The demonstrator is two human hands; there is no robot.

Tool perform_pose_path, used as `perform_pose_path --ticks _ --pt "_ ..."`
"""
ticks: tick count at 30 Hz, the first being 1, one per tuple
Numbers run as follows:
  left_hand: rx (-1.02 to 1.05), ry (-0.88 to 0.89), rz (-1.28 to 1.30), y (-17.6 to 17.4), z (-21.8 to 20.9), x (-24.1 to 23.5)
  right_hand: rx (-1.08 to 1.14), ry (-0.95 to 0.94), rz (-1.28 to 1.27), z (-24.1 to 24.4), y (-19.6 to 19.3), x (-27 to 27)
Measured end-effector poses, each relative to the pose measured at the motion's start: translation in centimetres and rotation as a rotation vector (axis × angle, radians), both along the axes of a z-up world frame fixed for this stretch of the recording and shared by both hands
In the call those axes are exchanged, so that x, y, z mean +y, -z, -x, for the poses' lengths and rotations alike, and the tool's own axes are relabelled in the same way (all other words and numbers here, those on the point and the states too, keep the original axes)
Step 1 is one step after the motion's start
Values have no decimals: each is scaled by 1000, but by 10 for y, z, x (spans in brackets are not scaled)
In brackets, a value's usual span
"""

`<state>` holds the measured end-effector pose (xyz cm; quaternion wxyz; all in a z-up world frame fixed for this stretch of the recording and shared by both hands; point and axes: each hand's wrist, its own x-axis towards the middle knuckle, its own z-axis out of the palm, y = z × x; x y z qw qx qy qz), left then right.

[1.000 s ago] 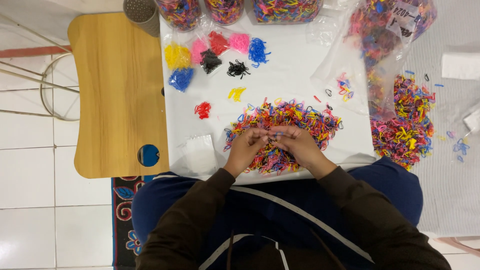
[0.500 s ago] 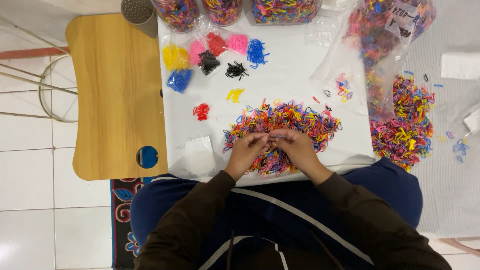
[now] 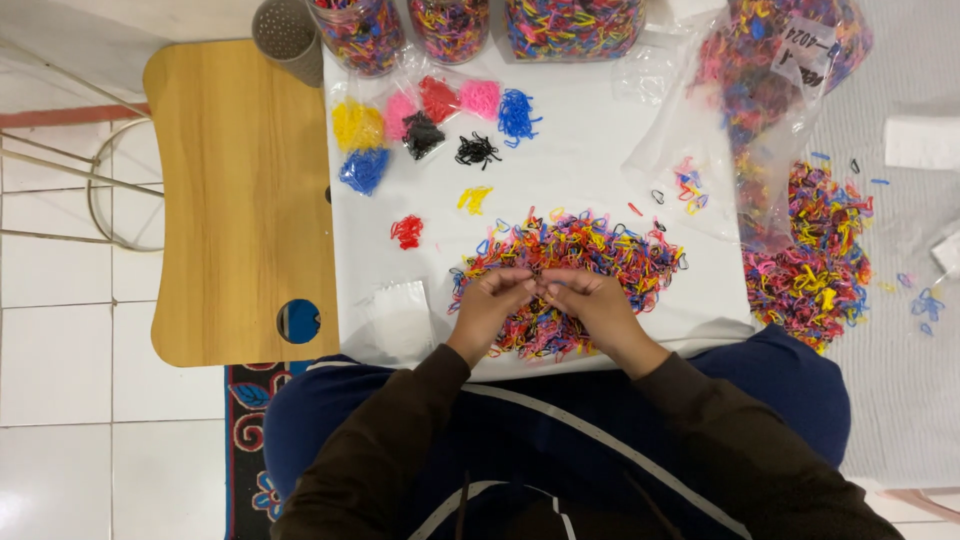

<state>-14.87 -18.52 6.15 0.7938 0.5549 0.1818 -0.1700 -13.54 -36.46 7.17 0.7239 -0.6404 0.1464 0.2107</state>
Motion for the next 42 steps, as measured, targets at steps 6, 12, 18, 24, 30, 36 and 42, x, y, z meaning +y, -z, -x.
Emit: perform_pose_path --ticks 6,12,18,24,30,36,42 --pt "2 -56 22 27 -10 4 74 70 -120 -2 12 -4" --pt "-96 -138 -315 -35 -50 28 112 107 -174 -2 21 -7" --pt "-252 -198 -764 35 -151 71 117 127 -163 -4 4 -5" --pt "-309 -123 -885 93 -200 92 53 110 -132 -6 20 -8" --pt "-522 37 -1082 79 -192 84 44 106 -109 -8 -6 -7" --pt "-492 -106 -766 -24 -115 40 67 140 -185 -21 -11 -15" --pt "-570 -41 -891 -14 -27 3 43 148 -149 -21 -18 -21"
